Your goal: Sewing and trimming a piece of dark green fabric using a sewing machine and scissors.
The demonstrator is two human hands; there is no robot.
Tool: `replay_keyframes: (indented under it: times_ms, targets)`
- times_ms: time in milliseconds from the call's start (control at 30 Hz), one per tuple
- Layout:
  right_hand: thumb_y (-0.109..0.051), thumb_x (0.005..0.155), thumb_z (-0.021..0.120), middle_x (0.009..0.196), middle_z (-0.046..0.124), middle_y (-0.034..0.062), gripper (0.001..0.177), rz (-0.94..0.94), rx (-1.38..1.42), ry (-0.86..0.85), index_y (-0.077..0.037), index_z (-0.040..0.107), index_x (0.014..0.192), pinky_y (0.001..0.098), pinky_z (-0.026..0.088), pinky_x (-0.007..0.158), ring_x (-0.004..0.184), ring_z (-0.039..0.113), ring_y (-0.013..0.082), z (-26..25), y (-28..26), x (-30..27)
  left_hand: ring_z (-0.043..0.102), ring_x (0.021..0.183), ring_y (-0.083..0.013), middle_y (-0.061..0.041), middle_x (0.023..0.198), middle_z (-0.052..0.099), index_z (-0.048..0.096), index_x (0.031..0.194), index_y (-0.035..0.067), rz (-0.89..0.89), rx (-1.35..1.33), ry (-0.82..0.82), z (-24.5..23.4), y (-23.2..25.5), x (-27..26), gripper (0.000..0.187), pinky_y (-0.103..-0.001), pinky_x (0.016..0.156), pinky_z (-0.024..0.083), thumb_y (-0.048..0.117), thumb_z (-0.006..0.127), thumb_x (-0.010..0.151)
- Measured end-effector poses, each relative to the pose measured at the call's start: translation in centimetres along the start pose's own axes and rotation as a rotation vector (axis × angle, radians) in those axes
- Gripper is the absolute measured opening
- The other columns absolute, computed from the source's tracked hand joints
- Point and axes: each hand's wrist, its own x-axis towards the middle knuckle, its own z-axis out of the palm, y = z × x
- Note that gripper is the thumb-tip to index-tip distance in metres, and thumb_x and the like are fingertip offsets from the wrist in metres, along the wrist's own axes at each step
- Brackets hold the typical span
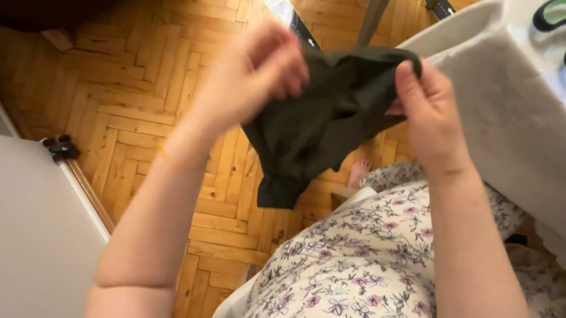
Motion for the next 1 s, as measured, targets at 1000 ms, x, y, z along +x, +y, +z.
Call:
replay_keyframes:
  times_ms: [1000]
  targets:
    - [-0.025, 0.106, 0.071, 0.1, 0.062, 0.006, 0.028, -0.148, -0.669, 0.412, -0.002, 0.06, 0.116, 0.0307, 0.049, 0.072, 0.083, 0.06, 0.0158, -4.8, -1.1, -3.4, 0.062, 0.09, -0.003, 0.003, 0.101, 0.07, 0.069, 0.118, -0.001, 0.107, -0.441, -0.203, 4.3, 6.5, 0.4, 0.023, -0.021, 0.082, 0.051, 0.021, 0.061, 0.112]
